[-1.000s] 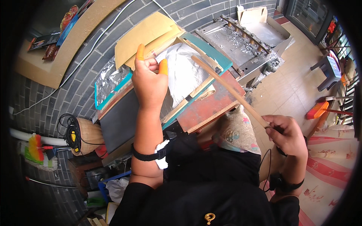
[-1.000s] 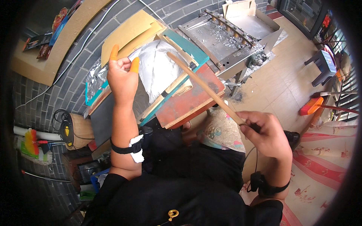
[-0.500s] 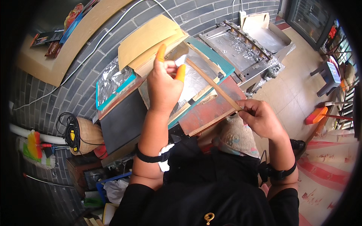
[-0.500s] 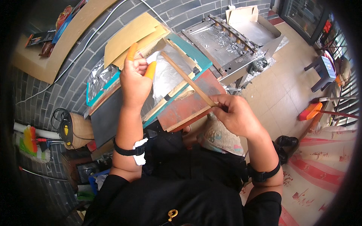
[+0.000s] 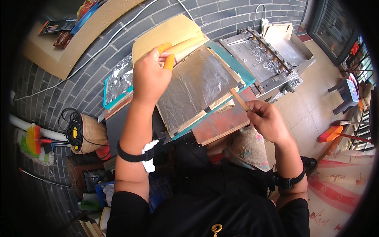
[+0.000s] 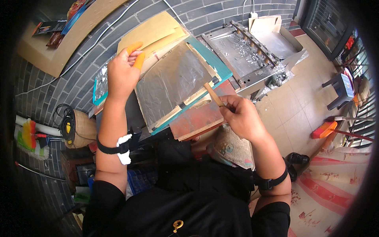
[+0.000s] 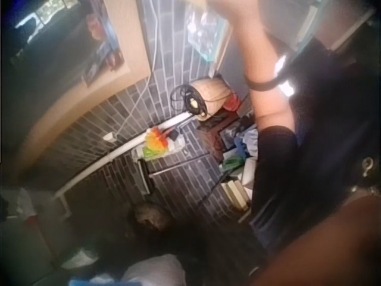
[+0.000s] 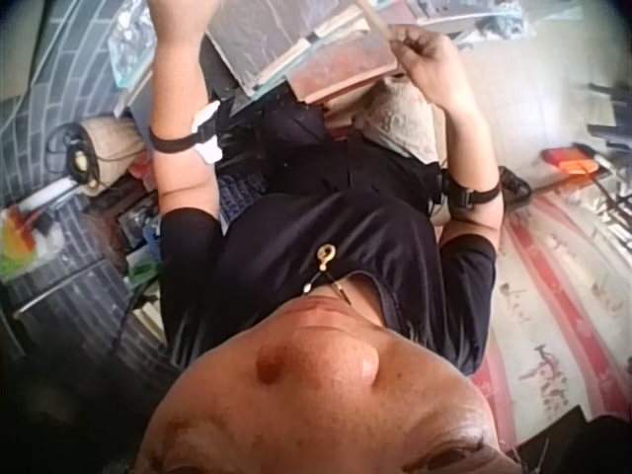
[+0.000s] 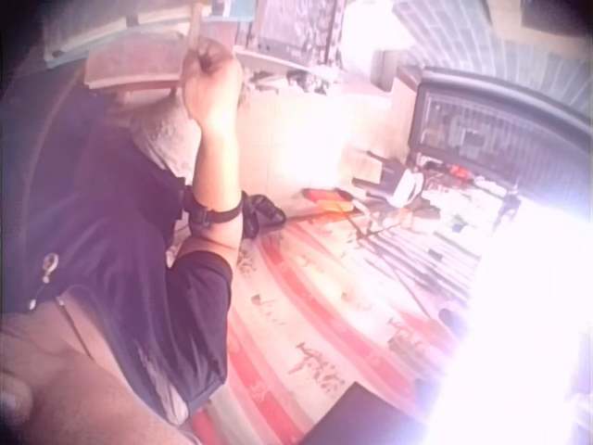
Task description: The person applies aluminum foil to flat rectangular boards using a yellow plastic scraper. They smooth the foil over the surface, press down the edges, and trim the excess material with a knife. The person repeats this process on multiple boards, stacking the finished ones.
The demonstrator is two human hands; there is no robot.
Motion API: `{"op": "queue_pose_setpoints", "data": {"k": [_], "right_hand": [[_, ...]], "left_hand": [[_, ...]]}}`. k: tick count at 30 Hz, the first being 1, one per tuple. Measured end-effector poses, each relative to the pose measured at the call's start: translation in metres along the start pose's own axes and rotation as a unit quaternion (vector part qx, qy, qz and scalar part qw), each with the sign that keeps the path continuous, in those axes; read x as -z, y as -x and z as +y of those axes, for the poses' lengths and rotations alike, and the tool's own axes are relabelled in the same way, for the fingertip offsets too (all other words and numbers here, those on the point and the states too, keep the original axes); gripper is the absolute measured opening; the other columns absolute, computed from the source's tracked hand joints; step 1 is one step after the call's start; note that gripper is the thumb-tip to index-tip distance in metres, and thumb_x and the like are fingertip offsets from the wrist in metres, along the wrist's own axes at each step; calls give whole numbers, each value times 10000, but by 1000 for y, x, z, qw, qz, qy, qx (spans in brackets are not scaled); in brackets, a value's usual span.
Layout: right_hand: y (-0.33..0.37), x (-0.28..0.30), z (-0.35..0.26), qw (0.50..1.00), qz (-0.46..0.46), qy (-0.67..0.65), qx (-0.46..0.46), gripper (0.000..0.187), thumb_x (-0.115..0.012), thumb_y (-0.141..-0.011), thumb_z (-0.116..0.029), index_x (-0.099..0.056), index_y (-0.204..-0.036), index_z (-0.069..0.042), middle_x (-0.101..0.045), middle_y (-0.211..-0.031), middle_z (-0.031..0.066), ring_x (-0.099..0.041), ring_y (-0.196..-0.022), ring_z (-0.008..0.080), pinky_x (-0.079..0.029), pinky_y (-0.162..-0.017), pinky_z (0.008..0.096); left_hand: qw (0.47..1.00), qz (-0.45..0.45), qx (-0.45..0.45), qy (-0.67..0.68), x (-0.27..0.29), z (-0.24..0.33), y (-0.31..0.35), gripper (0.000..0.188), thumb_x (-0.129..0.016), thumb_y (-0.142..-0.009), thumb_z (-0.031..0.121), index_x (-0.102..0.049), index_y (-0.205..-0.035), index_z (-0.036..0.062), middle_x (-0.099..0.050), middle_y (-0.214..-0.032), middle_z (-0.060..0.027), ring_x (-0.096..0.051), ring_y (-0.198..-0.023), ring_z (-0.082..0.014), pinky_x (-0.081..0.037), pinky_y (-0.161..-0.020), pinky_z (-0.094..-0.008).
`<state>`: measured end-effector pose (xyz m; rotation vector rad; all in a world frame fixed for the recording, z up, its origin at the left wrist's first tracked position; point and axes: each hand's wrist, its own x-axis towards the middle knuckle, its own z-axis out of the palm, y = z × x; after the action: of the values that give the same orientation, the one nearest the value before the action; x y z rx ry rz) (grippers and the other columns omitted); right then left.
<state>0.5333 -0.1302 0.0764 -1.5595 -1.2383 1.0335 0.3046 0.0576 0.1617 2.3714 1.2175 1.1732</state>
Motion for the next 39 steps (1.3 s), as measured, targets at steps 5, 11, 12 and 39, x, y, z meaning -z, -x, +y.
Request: {"op": "queue_pose_setpoints", "data": {"k": [5,11,12,39], "right_hand": [[-10,-3,2,1000,17,-2,10,264,-559,-871,-15,-630,-1122,25,-545,-678,-1,-478,-583,57,-397,-524,236],[-10,4,-5,999,42,-3,-5,253,-578,-846,-19,-651,-1084,24,-554,-655,25,-494,-592,83,-426,-546,277],[-8,5,-5,999,40,-2,-5,251,-577,-847,-18,-651,-1083,25,-556,-657,21,-496,-594,82,-426,-546,274],[17,8,1,999,6,-39,-3,258,-563,-901,-17,-595,-1149,45,-554,-692,-9,-479,-563,45,-394,-499,224]], "left_hand": [[984,-4,-76,-159,-3,-45,-30,305,-678,-782,50,-655,-1081,-8,-683,-997,-151,-657,-920,-306,-520,-840,-373],[948,13,-138,-286,-20,-102,-48,256,-630,-816,72,-645,-1063,9,-644,-1097,-155,-616,-1010,-345,-503,-876,-413],[948,6,-129,-290,-22,-114,-49,254,-610,-824,71,-645,-1068,12,-646,-1091,-154,-618,-1005,-346,-505,-874,-415],[994,-10,-75,-83,-14,-29,33,330,-506,-864,1,-614,-1175,-31,-624,-1168,-227,-599,-1090,-370,-476,-957,-389]]}}
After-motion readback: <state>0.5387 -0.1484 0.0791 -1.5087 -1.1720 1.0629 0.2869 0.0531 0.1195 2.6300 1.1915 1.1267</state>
